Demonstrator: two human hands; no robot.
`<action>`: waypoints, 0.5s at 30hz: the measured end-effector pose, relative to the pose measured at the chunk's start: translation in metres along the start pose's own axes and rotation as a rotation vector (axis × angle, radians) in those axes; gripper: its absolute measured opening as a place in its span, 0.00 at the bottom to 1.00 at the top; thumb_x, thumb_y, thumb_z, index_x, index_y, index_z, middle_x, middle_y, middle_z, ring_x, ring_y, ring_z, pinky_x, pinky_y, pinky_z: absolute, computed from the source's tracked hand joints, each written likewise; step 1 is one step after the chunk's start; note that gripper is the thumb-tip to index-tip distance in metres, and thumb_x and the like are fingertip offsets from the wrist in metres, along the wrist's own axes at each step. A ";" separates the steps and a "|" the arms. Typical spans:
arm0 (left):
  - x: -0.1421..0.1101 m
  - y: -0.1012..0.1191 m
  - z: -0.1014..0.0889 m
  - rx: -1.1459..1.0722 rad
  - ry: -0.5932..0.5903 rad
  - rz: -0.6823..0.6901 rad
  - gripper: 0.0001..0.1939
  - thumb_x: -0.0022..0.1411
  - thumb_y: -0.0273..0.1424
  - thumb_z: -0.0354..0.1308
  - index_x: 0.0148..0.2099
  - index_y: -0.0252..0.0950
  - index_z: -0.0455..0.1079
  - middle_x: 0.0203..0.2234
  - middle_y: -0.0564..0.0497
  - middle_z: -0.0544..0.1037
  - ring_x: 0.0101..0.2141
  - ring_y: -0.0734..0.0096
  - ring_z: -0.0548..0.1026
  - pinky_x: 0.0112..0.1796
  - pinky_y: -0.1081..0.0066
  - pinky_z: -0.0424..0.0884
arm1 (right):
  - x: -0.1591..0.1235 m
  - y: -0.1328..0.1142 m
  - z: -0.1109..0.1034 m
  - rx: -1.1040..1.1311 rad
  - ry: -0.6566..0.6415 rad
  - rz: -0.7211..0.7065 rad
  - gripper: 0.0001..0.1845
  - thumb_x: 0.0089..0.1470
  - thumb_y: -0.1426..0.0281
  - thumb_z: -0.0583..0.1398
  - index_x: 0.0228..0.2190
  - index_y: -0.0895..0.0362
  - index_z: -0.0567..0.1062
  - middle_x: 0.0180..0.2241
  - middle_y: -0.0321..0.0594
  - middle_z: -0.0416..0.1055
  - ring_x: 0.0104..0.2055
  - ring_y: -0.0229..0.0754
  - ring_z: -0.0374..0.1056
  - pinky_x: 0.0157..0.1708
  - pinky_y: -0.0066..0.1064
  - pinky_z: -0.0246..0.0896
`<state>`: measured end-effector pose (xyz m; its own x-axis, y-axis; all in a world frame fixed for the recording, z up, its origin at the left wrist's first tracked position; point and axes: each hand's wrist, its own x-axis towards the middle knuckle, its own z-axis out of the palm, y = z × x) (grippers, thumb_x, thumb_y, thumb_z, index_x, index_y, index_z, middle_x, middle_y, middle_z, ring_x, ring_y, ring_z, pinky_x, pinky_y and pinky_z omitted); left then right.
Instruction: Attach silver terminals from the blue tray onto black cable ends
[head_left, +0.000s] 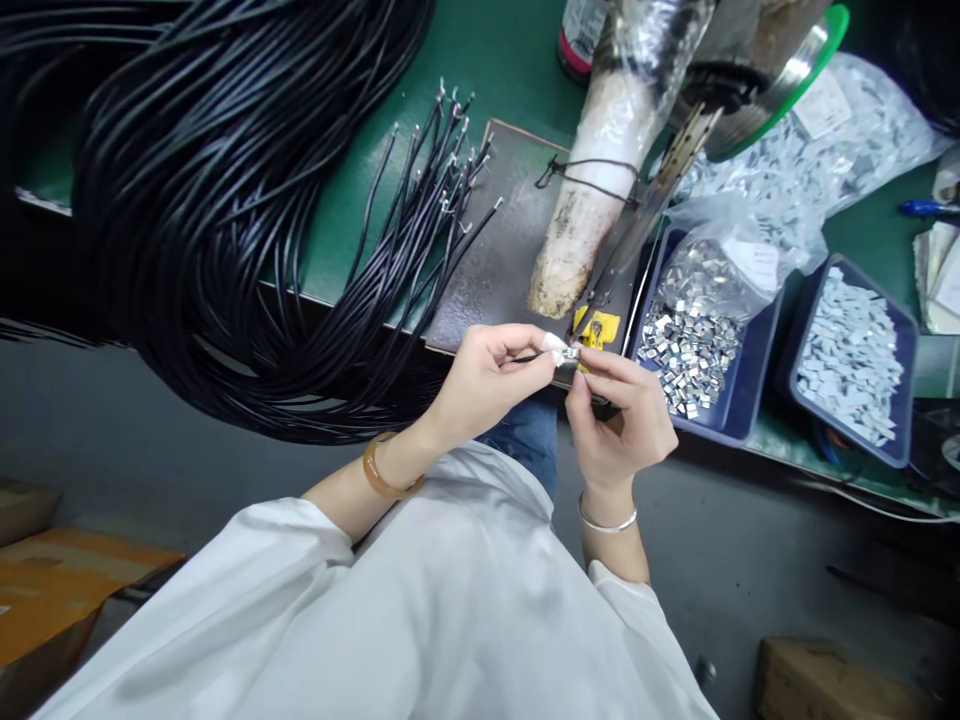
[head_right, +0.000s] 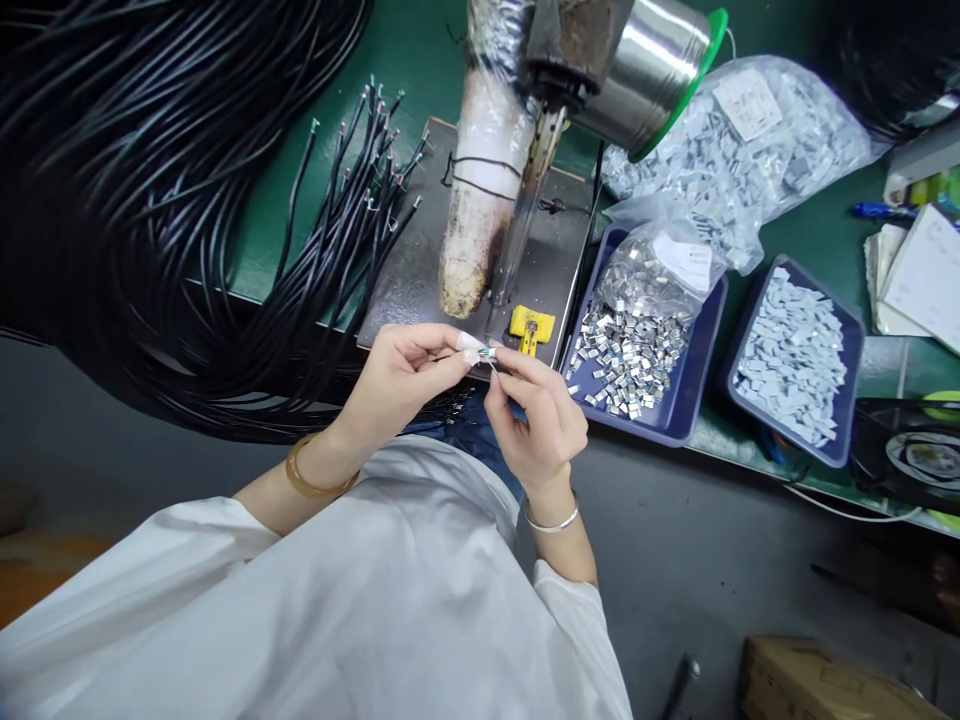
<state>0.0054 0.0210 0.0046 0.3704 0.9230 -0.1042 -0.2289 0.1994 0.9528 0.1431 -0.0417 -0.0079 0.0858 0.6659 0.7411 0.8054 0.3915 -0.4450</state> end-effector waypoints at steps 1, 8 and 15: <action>0.001 0.000 0.001 0.005 0.011 0.008 0.04 0.53 0.28 0.65 0.30 0.32 0.78 0.24 0.52 0.79 0.25 0.78 0.72 0.28 0.78 0.69 | 0.001 0.001 0.001 -0.005 0.010 0.002 0.12 0.52 0.82 0.66 0.37 0.56 0.75 0.41 0.40 0.81 0.42 0.39 0.78 0.43 0.32 0.75; 0.011 0.002 0.002 0.014 0.045 0.046 0.05 0.51 0.28 0.67 0.26 0.32 0.77 0.23 0.52 0.79 0.25 0.78 0.72 0.27 0.79 0.70 | 0.007 0.004 0.006 -0.008 0.013 0.031 0.09 0.56 0.77 0.64 0.38 0.52 0.74 0.42 0.38 0.79 0.43 0.41 0.77 0.40 0.35 0.77; 0.008 0.003 0.001 0.050 0.058 0.062 0.04 0.53 0.27 0.66 0.28 0.32 0.78 0.20 0.54 0.76 0.22 0.80 0.69 0.25 0.79 0.67 | 0.009 0.001 0.005 0.017 0.006 0.041 0.10 0.54 0.78 0.65 0.37 0.52 0.75 0.44 0.39 0.78 0.45 0.43 0.77 0.41 0.37 0.79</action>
<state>0.0082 0.0288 0.0071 0.3036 0.9509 -0.0595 -0.2038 0.1258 0.9709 0.1413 -0.0320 -0.0037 0.1216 0.6778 0.7251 0.7912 0.3749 -0.4831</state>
